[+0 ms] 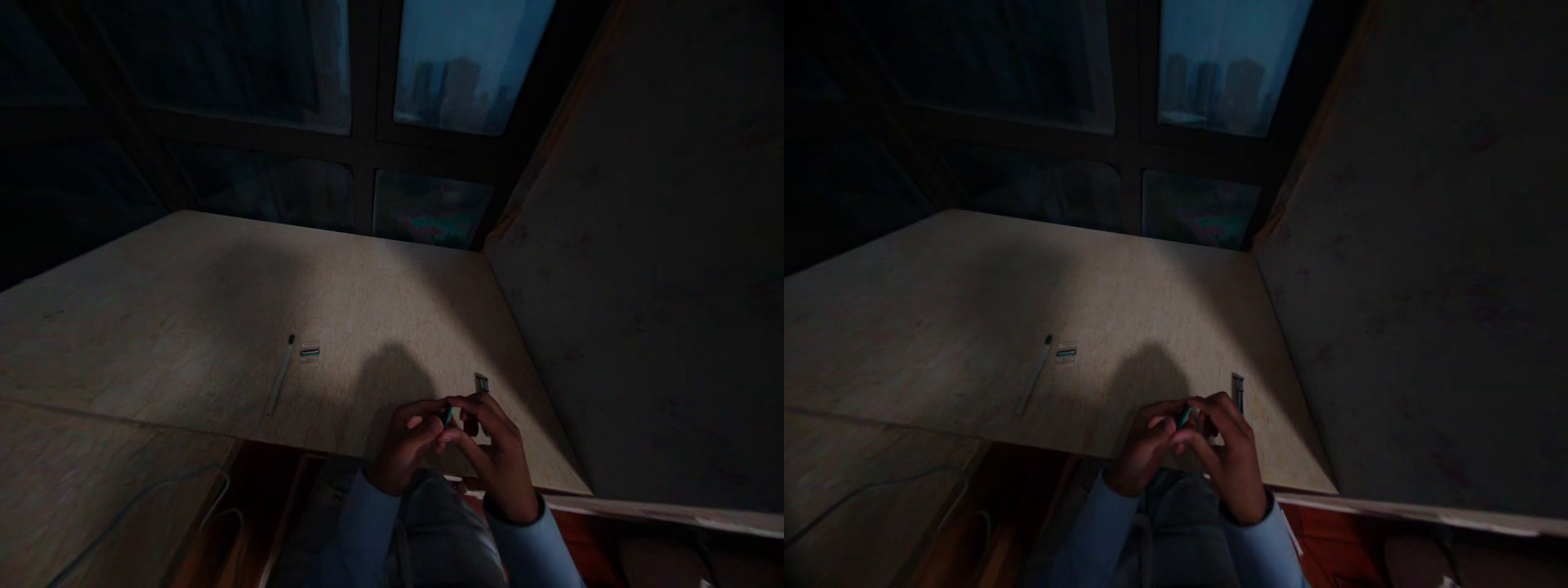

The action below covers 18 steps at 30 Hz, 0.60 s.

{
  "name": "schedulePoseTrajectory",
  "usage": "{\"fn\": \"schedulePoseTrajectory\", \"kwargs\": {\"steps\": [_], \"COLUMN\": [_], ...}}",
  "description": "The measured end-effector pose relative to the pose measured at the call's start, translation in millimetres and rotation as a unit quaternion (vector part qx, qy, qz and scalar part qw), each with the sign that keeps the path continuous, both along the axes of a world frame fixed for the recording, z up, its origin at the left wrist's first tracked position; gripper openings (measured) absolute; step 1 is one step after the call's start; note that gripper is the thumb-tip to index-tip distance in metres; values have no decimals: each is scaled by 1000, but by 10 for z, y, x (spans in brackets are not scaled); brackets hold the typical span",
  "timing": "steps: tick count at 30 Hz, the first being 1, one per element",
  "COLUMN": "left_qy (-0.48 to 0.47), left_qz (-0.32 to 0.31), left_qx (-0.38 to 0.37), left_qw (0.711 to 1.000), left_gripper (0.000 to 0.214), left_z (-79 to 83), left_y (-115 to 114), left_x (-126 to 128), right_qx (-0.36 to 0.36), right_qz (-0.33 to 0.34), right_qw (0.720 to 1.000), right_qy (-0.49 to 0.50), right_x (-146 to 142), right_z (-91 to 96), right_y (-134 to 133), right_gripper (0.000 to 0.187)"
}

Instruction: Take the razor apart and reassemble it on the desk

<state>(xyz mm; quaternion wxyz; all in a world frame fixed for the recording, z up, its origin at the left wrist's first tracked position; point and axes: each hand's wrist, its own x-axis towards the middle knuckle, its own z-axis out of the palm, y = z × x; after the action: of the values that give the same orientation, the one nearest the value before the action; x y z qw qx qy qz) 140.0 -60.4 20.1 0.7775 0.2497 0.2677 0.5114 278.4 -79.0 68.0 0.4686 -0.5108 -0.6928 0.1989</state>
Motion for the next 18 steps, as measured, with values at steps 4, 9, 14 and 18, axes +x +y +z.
{"fn": "schedulePoseTrajectory", "kwargs": {"steps": [4, 9, 14, 18], "left_qy": [1, 16, 54, 59], "left_qz": [13, 13, -7, -13], "left_qx": [-1, -5, 4, -2], "left_qw": [1000, 1000, 999, 998], "left_gripper": [54, 53, 48, 43], "left_z": [-11, -8, -38, -104], "left_y": [-21, -18, 0, 24], "left_x": [45, 65, 79, 105], "right_qx": [14, 41, 34, 19], "right_qz": [-5, 0, 17, 17], "right_qw": [1000, 999, 998, 998], "right_qy": [-8, -30, -48, -57], "right_x": [0, 7, 4, 73], "right_z": [-10, -12, -34, -118], "right_y": [5, 11, -7, -36], "right_gripper": [24, 21, 21, 25]}}
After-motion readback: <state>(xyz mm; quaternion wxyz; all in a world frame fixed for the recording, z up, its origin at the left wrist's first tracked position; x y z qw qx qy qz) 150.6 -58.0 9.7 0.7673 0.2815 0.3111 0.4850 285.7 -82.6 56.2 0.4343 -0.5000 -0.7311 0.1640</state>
